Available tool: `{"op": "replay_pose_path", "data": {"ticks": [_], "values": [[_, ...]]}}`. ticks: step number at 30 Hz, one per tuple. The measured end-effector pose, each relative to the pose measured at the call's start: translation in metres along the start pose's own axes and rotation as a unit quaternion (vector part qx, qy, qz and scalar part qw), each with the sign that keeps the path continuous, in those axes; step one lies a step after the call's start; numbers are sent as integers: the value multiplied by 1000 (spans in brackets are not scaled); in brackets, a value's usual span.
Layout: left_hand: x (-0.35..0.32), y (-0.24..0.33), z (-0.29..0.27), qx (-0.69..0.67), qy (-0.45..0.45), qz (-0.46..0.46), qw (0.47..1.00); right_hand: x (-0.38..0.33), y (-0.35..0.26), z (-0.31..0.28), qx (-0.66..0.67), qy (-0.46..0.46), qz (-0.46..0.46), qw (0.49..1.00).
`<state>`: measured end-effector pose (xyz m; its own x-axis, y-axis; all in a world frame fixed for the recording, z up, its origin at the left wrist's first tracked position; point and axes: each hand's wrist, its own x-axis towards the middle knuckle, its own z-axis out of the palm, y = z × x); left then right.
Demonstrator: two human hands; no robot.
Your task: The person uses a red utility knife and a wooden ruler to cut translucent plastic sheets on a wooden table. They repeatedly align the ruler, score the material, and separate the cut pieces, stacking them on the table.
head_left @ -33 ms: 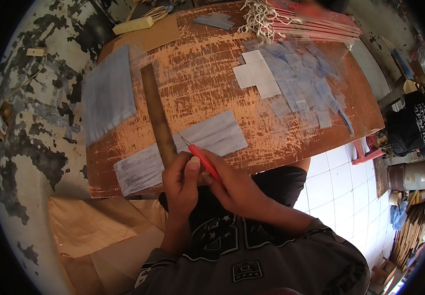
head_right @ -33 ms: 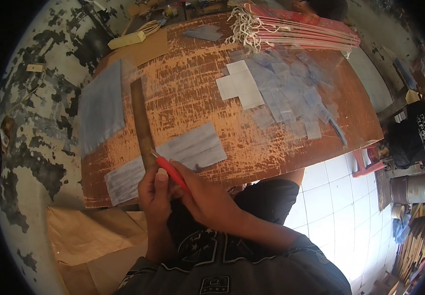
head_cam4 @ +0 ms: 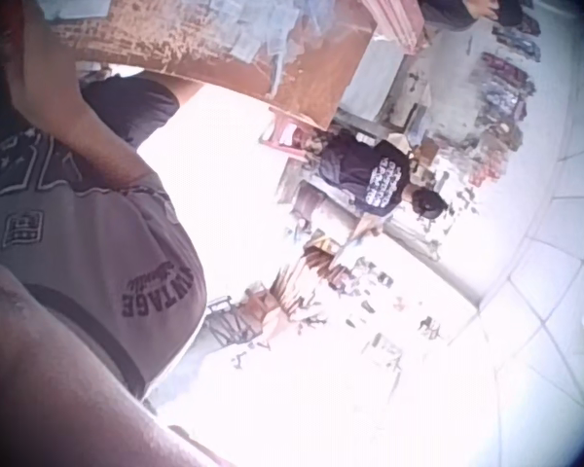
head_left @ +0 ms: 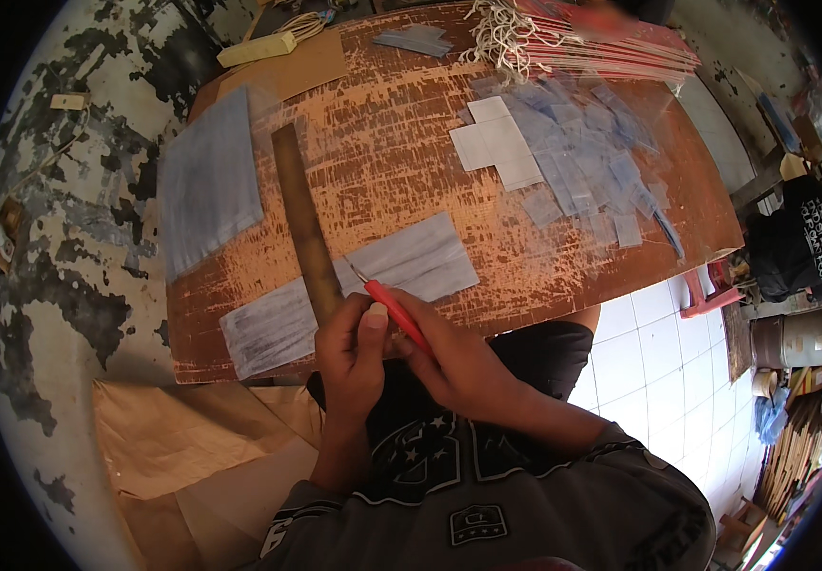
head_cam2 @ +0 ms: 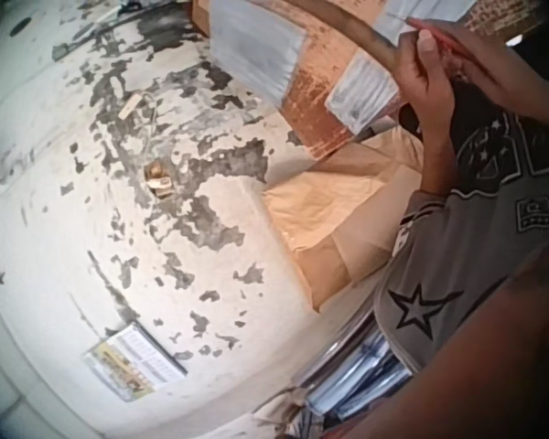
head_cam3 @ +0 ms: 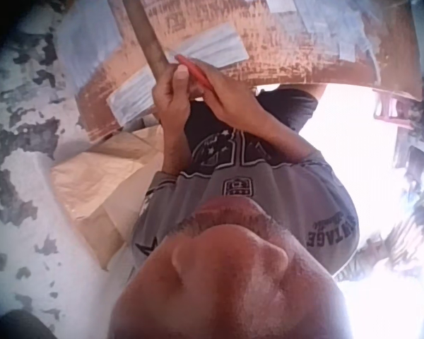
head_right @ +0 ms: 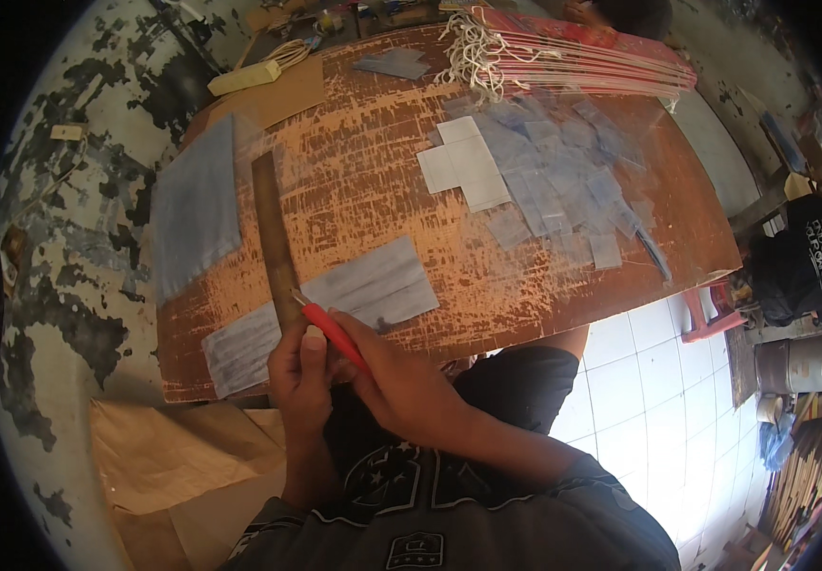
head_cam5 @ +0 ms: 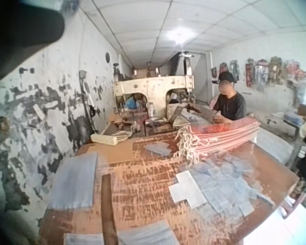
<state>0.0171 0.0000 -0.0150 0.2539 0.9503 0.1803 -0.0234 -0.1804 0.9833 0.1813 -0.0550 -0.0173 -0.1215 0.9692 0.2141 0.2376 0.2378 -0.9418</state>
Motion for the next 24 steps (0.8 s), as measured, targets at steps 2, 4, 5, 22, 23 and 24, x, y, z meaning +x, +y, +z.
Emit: {"op": "replay_pose_path", "data": {"ticks": [2,4,5,22,23,24], "values": [[2,-1,0,10,-21,6,1000,0,4,-4,-6,25,-17,1000],[3,-1,-3,40,-47,25,998,4,12,-10,-32,66,-62,995],[4,-1,-2,64,-50,38,996,6,11,-17,-53,97,-44,993],[9,-14,10,386,-111,148,904,29,105,-174,-511,388,138,754],[9,-13,11,390,-114,150,901,29,107,-177,-528,390,136,742],[8,-12,10,396,-114,149,899,30,108,-176,-544,388,133,732]]}}
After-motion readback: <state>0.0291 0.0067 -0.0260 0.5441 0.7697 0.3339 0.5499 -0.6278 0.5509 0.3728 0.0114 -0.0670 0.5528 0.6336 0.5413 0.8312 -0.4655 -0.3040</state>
